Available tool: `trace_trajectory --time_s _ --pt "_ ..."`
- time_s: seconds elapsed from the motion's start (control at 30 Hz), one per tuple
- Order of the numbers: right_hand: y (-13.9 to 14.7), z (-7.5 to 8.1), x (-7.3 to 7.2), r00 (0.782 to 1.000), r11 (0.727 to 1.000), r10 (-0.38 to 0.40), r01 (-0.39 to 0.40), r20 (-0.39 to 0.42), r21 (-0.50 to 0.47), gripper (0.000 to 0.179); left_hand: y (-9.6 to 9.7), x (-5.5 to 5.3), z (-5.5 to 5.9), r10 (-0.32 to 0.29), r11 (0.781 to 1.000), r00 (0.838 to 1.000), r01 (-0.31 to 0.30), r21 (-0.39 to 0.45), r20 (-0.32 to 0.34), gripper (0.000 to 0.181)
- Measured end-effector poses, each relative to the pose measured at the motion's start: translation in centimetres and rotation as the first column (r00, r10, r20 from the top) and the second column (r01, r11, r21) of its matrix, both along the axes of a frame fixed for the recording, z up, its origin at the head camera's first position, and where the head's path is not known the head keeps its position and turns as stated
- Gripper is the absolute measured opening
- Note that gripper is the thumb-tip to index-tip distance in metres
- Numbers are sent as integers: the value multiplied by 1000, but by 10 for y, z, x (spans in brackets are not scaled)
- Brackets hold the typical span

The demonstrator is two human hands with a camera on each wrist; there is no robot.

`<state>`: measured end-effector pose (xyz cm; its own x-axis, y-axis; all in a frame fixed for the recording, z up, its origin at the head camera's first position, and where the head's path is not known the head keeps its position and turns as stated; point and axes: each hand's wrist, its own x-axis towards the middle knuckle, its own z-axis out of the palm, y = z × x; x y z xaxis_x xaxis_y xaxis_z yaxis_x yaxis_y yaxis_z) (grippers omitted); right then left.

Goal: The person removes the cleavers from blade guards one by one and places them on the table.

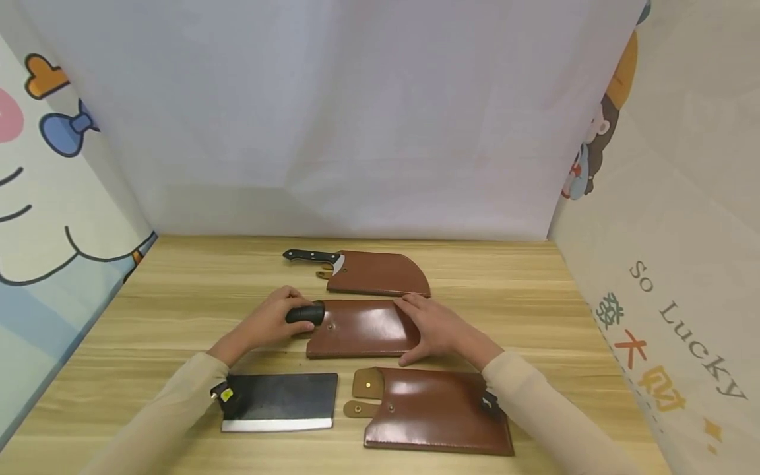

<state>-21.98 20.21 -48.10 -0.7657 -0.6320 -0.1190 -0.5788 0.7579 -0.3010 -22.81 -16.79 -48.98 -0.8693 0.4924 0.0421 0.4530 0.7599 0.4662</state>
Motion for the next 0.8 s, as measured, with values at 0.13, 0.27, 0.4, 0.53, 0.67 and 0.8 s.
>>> trace_trajectory --time_s 0.13,0.27,0.4,0.53,0.67,0.8 --pt "0 0 0 1000 1000 11 -12 -29 -10 121 1 0 1 -2 1000 1000 2 -5 13 44" --pt "0 0 0 999 1000 18 -19 -38 -8 120 0 1 1 -3 1000 1000 3 -4 30 43" --pt "0 1 1 999 1000 23 -23 -41 7 122 0 2 1 -5 1000 999 6 -6 41 43" --pt "-1 1 2 998 999 31 -30 -56 16 124 0 3 1 -8 1000 999 8 -11 40 43" --pt "-3 1 3 997 999 38 -37 -71 18 125 -2 3 1 -24 1000 1000 24 -15 19 44" --pt "-3 3 4 996 999 42 -42 -85 4 125 -2 3 3 -36 999 999 36 -18 -9 44"
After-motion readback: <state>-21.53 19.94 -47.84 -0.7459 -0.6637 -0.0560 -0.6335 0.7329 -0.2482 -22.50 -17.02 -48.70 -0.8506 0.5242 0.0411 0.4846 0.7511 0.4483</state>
